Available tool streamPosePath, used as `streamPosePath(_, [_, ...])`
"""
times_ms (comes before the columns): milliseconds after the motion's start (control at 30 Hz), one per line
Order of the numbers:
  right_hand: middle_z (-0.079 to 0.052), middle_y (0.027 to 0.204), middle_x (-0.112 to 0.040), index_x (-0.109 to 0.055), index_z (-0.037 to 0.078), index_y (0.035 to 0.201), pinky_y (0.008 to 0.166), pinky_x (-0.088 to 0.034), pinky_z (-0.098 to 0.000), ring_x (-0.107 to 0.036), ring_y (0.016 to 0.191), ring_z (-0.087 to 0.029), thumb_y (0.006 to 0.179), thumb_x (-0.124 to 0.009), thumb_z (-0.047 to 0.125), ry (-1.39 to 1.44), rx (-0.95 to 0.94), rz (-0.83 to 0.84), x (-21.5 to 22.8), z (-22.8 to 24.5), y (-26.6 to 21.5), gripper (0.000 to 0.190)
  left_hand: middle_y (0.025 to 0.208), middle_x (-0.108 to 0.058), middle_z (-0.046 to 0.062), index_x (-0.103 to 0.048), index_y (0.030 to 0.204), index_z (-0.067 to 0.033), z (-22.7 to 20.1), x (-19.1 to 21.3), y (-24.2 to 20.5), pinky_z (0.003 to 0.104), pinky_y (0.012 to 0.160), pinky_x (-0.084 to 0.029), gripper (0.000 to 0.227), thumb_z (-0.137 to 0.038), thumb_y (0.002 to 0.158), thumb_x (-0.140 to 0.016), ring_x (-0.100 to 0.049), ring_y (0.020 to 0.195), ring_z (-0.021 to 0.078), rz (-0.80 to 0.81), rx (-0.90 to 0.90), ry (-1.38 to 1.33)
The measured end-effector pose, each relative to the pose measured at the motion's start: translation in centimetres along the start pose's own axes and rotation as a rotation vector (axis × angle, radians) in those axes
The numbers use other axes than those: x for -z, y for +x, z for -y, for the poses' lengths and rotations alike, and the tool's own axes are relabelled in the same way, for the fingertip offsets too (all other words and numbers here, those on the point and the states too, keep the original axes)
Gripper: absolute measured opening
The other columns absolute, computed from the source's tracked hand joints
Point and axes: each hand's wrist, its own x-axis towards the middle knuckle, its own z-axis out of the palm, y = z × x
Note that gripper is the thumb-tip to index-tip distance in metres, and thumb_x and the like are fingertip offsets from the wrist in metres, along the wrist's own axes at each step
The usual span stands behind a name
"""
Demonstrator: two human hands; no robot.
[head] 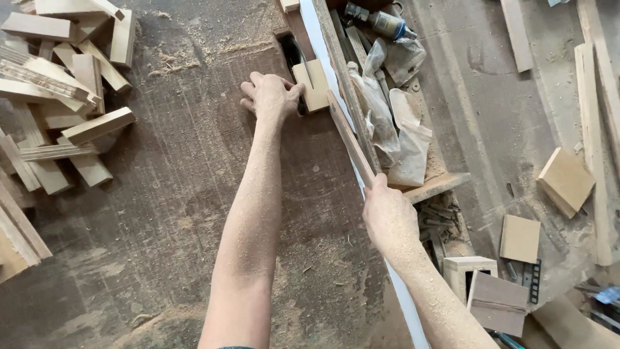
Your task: Cutting small rectangular wooden blocks using a table saw in a workshop.
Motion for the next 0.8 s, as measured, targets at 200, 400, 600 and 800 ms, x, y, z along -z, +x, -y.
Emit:
streamPosePath(200, [-0.025,0.086,-0.071,-0.049,0.008,0.107,0.08,-0.059,-0.0542,-0.073,0.091,-0.046,0.105,-0.042,0.034,-0.027,0.003,-0.019,0.2,0.8,1.2,0.027,0.12,-0.043,0.012,-0.078,0.084,-0.0248,-0.7,0.4,1.5,0.054,0.112,-0.03,0.022,-0.046,0.08,-0.078,-0.035,0.129,0.0345,0.022,0.043,0.009])
streamPosePath(400, [-0.023,0.081,-0.07,-0.044,0.005,0.103,0.058,-0.058,-0.049,-0.071,0.071,-0.042,0.11,-0.04,0.024,0.035,0.075,-0.053,0.8,1.6,3.2,0.021,0.135,-0.039,0.011,-0.077,0.094,-0.0211,-3.0,1.4,3.1,0.055,0.11,-0.028,0.033,-0.053,0.089,-0.067,-0.032,0.128,0.0357,0.09,0.159,0.166])
streamPosePath(600, [-0.015,0.082,-0.073,-0.053,0.01,0.102,0.073,-0.061,-0.0445,-0.076,0.083,-0.035,0.102,-0.051,0.032,-0.178,0.14,-0.237,1.1,3.4,9.7,0.023,0.12,-0.046,0.021,-0.08,0.101,-0.0307,3.7,6.0,2.0,0.05,0.11,-0.042,0.037,-0.062,0.081,-0.074,-0.049,0.124,0.0475,-0.053,0.01,0.005])
streamPosePath(800, [-0.022,0.088,-0.071,-0.055,0.002,0.106,0.073,-0.06,-0.054,-0.073,0.086,-0.043,0.098,-0.06,0.032,-0.126,0.281,-0.379,3.7,6.6,19.5,0.031,0.064,-0.067,0.016,-0.073,0.084,-0.007,10.8,14.5,-14.8,0.037,0.046,-0.051,0.026,-0.032,0.081,-0.073,-0.064,0.052,0.0241,0.162,0.292,-0.378])
